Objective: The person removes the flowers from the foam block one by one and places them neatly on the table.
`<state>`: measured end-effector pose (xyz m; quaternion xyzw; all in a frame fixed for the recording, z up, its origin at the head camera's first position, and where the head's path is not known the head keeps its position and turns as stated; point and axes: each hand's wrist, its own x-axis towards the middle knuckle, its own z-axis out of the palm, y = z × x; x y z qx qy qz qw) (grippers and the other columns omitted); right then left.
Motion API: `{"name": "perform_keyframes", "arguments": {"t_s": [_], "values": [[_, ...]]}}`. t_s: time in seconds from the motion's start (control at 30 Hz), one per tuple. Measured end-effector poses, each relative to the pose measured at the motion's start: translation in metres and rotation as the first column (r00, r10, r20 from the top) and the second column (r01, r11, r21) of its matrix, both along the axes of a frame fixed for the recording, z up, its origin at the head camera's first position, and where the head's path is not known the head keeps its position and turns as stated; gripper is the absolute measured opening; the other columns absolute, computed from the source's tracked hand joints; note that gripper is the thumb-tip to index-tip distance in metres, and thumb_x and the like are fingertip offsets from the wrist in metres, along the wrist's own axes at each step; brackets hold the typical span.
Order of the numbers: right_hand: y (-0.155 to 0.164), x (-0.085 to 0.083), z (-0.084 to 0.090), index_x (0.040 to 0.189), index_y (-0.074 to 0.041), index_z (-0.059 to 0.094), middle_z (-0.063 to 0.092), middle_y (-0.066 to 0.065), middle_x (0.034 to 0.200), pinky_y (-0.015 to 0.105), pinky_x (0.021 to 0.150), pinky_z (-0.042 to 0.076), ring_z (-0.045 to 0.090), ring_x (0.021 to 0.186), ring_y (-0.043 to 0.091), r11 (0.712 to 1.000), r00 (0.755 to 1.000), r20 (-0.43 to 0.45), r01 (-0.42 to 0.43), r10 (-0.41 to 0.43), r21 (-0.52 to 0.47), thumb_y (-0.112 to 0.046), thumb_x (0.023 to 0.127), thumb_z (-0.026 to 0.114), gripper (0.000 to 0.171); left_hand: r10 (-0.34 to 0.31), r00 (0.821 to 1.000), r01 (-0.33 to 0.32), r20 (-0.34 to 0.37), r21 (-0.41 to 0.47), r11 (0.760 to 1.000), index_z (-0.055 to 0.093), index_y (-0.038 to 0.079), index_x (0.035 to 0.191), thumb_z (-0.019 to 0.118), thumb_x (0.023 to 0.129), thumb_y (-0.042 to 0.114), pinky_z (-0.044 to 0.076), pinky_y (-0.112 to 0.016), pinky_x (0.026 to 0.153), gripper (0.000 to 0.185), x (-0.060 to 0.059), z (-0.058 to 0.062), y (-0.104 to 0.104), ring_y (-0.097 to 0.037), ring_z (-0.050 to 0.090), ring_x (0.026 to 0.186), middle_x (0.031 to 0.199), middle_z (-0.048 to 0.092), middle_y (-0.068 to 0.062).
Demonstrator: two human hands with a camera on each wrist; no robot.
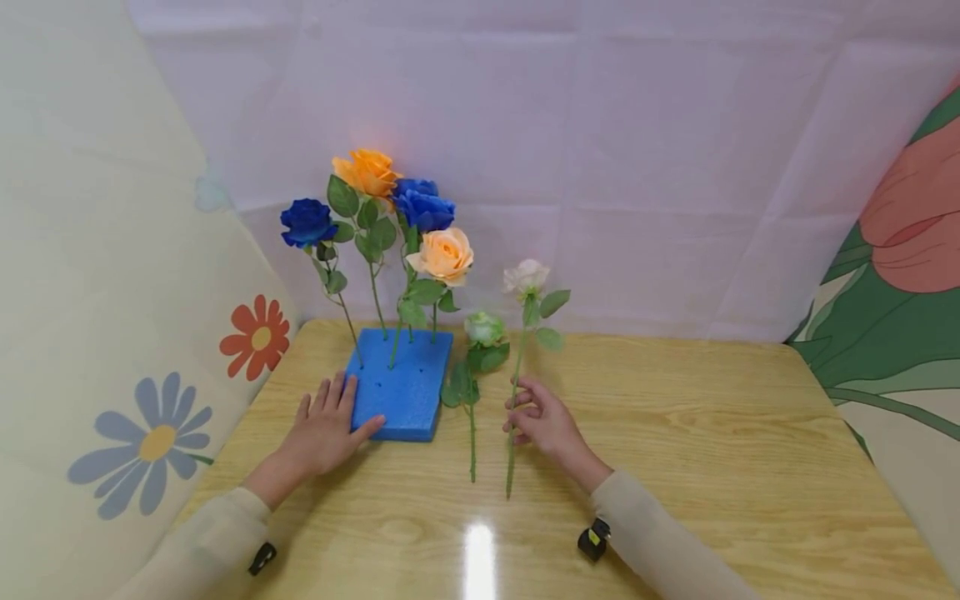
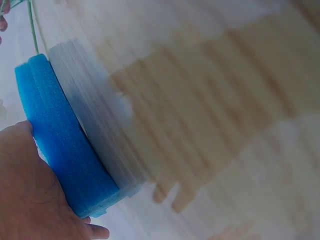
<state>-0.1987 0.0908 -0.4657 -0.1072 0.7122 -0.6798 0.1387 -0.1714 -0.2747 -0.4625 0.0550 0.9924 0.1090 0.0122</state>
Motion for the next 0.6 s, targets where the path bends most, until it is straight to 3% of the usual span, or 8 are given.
{"name": "perform_keyframes", "arguments": {"t_s": [0.6], "values": [[-0.005, 0.000, -0.012, 0.150, 0.008, 0.034, 0.058, 0.024, 0.119, 0.033, 0.063, 0.058, 0.070, 0.085, 0.020, 1.000, 0.997, 0.066, -0.029, 0.029, 0.002, 0.007, 0.097, 0.057, 0.058, -0.003, 1.000, 0.003, 0.010, 0.005, 1.000, 0.015, -0.008, 0.158, 0.041, 0.098, 0.070, 0.006, -0.072, 0.117, 0.102, 0.000, 0.000, 0.000, -0.056, 0.009, 0.149, 0.164, 0.010, -0.033]]}}
